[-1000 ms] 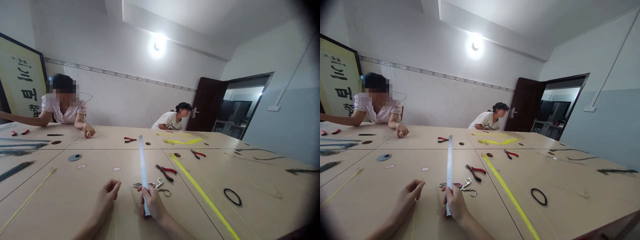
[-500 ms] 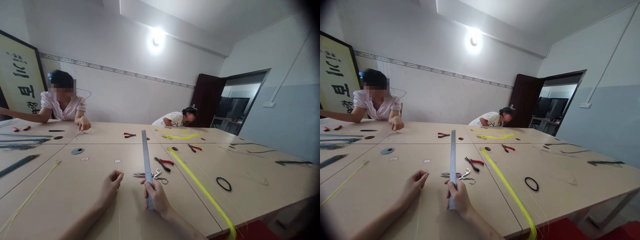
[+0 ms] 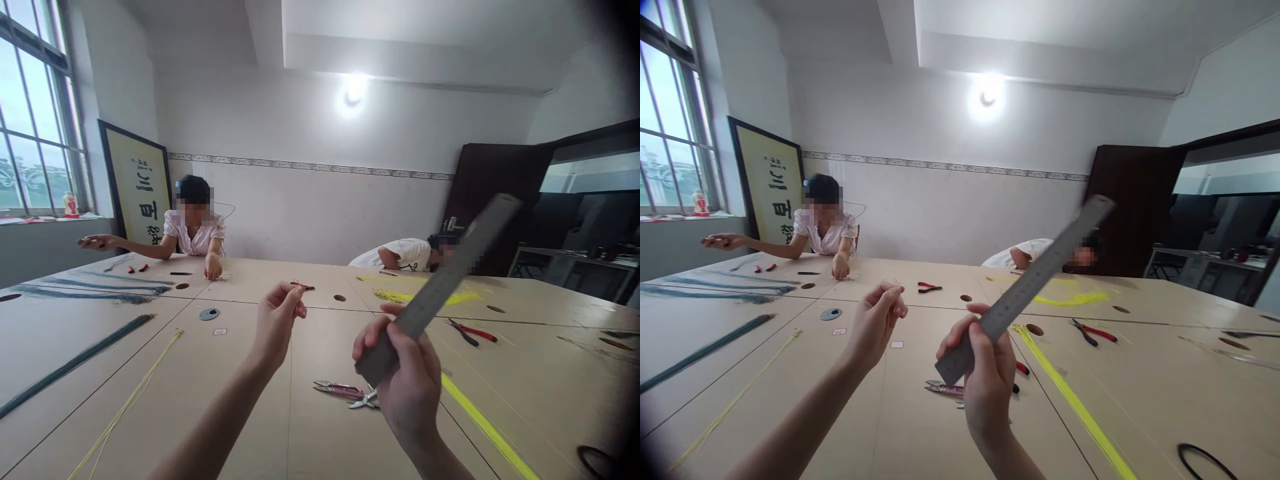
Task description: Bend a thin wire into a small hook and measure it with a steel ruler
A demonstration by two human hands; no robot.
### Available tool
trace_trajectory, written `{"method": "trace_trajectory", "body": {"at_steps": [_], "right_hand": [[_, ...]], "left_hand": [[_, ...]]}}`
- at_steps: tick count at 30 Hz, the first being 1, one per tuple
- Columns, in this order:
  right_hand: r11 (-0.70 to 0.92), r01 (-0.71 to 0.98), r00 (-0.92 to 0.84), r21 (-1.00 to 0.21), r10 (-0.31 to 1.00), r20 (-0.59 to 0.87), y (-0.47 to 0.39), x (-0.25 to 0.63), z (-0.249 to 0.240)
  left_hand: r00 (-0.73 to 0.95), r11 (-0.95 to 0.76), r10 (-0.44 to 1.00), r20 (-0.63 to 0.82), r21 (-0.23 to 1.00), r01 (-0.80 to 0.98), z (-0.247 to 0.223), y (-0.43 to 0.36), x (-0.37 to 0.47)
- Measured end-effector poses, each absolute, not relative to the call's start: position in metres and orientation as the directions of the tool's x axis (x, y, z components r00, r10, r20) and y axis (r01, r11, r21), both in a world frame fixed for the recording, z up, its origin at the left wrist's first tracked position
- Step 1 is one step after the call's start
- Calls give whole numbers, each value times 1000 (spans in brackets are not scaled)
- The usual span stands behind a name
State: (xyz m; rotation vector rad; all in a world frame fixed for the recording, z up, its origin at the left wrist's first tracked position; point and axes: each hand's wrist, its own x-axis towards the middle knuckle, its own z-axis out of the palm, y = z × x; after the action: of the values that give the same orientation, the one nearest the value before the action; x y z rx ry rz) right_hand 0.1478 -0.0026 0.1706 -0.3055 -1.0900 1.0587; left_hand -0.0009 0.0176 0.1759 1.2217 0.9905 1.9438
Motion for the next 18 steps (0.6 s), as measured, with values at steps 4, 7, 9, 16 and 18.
{"method": "trace_trajectory", "body": {"at_steps": [4,7,9,16,18], "right_hand": [[572,-615,161,-542,764,624,-3,136,197],[592,-635,165,-497,732,661,-1,138,196],[593,-617,109,-517,715,691,3,142,189],[621,-493,14,-609,706,708,15,160,173],[607,-523,27,-598,714,700,15,161,176]], "left_hand": [[-309,-530,828,468,832,-162,195,0,6],[-221,-465,874,433,878,-118,201,-13,5],[-196,-425,893,405,903,-70,206,-22,3],[-226,-415,890,395,909,-46,216,-36,3],[-300,-449,854,424,893,-14,214,-33,1]]}}
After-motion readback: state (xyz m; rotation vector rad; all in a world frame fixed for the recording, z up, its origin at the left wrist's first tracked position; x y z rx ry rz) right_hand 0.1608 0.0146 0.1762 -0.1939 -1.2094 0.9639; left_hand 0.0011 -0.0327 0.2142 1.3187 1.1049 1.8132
